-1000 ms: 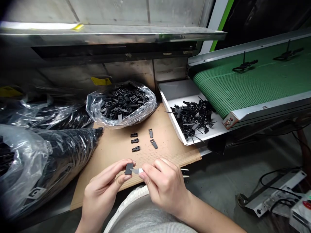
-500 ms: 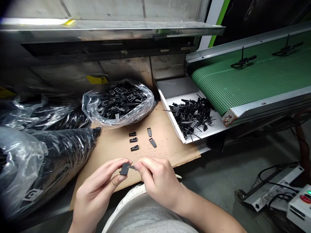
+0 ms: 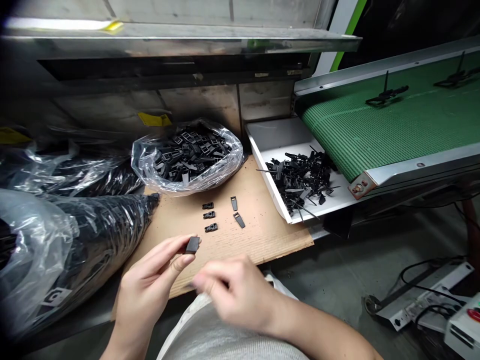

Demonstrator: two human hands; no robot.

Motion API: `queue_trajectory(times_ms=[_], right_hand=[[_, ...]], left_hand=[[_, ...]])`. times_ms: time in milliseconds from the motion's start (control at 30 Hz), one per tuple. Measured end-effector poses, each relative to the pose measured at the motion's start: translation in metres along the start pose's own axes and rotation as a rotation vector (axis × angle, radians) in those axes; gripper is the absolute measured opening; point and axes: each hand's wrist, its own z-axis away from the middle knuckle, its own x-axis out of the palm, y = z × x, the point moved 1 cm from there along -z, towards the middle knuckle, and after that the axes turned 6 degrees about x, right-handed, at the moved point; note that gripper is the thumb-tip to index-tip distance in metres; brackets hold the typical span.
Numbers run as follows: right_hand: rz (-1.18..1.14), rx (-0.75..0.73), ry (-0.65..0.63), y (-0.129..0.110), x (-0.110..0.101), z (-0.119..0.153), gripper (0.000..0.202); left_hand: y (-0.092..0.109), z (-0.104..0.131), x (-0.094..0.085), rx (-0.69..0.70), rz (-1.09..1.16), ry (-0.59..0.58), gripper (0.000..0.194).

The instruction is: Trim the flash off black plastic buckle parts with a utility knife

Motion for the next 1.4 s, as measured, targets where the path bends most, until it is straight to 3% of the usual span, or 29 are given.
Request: queue_trajectory(times_ms=[100, 200, 300, 367, 500, 633, 733, 867, 1000, 1100, 1233, 1400], right_hand=[[-0.110, 0.083, 0.165, 0.006, -0.005, -0.010, 0.021], [-0.061, 0.125, 0.267, 0.012, -0.009, -0.022, 0.020], [0.014, 0.093, 0.370, 0.014, -0.014, -0.024, 0.016], [0.089, 0.028, 0.363, 0.013, -0.014, -0.019, 0.018], [0.256, -0.100, 0.323, 0.010, -0.008, -0.005, 0.020], [0.409, -0.191, 0.418, 0.010, -0.004, 0.002, 0.017], [0.483, -0.247, 0.456, 0.009, -0.004, 0.003, 0.017], [0.539, -0.319, 0.439, 0.007, -0.005, 0.002, 0.014], [0.561, -0.363, 0.452, 0.005, -0.004, 0.001, 0.014], [0.439, -0.270, 0.382, 0.004, -0.004, -0.002, 0.017], [0.148, -0.074, 0.152, 0.002, -0.005, -0.006, 0.025], [0.008, -0.024, 0.066, 0.000, -0.005, -0.007, 0.026]], left_hand=[[-0.002, -0.004, 0.001, 0.012, 0.043, -0.037, 0.017], [-0.004, -0.005, -0.001, -0.007, 0.104, -0.060, 0.017], [-0.005, -0.003, -0.001, -0.204, 0.265, -0.155, 0.025], [-0.004, -0.002, 0.001, -0.311, 0.451, -0.201, 0.032], [0.001, -0.004, 0.006, -0.399, 0.671, -0.092, 0.025], [-0.001, -0.005, 0.007, -0.437, 0.576, -0.037, 0.031], [-0.003, -0.002, 0.005, -0.349, 0.467, -0.018, 0.017], [-0.002, 0.004, 0.002, -0.185, 0.421, -0.023, 0.017], [0.005, 0.006, 0.001, -0.113, 0.367, -0.038, 0.022], [0.010, 0.006, 0.001, -0.070, 0.303, -0.042, 0.027], [0.012, 0.007, 0.000, -0.015, 0.263, -0.049, 0.029], [0.009, 0.008, -0.003, 0.026, 0.238, -0.069, 0.030]])
